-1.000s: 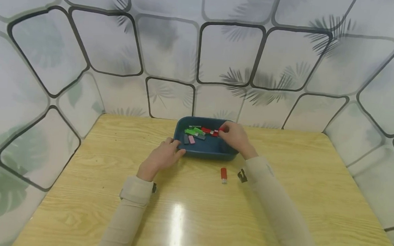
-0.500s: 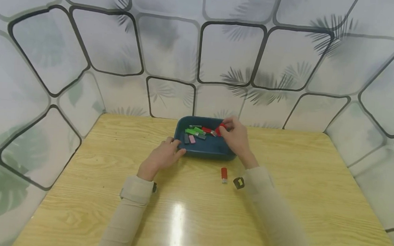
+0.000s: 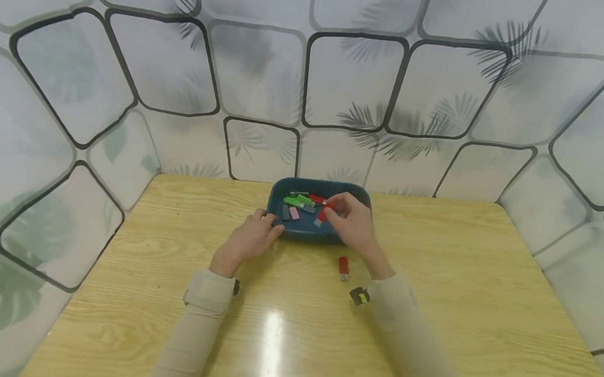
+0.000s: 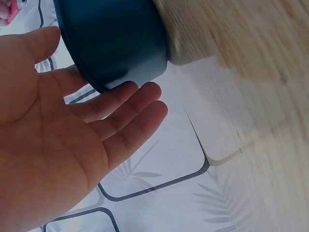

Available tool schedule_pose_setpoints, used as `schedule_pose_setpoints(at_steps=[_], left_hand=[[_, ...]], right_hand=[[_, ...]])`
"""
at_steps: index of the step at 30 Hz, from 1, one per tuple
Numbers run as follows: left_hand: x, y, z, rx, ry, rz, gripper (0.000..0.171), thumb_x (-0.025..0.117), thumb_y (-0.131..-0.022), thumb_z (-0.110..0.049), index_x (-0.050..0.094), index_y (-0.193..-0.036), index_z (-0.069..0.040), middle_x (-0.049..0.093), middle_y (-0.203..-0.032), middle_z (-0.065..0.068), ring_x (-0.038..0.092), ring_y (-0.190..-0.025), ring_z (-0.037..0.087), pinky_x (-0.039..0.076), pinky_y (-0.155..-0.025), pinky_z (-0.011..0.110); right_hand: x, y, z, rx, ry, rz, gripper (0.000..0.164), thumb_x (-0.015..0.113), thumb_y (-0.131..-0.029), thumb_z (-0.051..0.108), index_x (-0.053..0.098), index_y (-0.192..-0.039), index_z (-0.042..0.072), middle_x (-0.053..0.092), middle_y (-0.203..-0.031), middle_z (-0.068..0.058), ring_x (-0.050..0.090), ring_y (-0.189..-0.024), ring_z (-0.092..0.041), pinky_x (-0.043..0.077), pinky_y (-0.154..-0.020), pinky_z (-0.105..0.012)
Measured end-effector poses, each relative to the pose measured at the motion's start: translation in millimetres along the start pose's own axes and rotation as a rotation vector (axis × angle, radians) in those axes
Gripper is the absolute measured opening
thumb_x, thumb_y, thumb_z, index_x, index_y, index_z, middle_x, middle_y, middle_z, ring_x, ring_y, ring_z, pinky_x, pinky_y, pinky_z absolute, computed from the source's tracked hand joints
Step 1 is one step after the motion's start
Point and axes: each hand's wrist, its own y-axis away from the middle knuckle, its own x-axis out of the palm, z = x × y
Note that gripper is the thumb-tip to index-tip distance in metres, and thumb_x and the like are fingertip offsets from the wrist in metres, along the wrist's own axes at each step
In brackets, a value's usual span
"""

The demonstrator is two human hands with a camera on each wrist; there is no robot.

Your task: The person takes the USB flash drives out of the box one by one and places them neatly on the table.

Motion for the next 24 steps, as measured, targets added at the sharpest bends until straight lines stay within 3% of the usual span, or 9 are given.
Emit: schedule_pose_setpoints(at_steps=[6,12,24], left_hand=[[-0.2,-0.1,0.2,0.006,-0.018,-0.006,0.054,0.037,-0.107,-0.04,0.045,-0.144,-0.001,0.034,-0.15,0.028,0.041,-0.134,0.046,0.044,-0.1,0.059],[-1.6,1.1,-0.6,0.008,0.0,-0.009,0.053,0.039,-0.107,-0.04,0.046,-0.143,-0.001,0.034,-0.15,0.028,0.04,-0.134,0.046,0.043,-0.102,0.059],[-0.3,0.7,0.9,0.012,-0.004,-0.006,0.054,0.039,-0.107,-0.04,0.045,-0.144,-0.001,0.035,-0.149,0.028,0.041,-0.133,0.047,0.042,-0.103,0.059]], right_hand=[[3,12,0,0.012,0.033,0.072,0.016,0.07,-0.091,0.012,0.066,-0.105,0.006,0.071,-0.094,-0.008,0.053,-0.059,-0.015,0.047,-0.054,-0.026],[3,24,-5,-0.041,0.09,0.185,0.013,0.07,-0.092,0.014,0.067,-0.103,0.009,0.07,-0.09,-0.002,0.052,-0.063,-0.015,0.045,-0.058,-0.028],[2,44,-18,0.005,0.158,0.574,0.009,0.067,-0.093,0.012,0.065,-0.101,0.011,0.068,-0.08,0.007,0.059,-0.069,-0.01,0.051,-0.062,-0.026]])
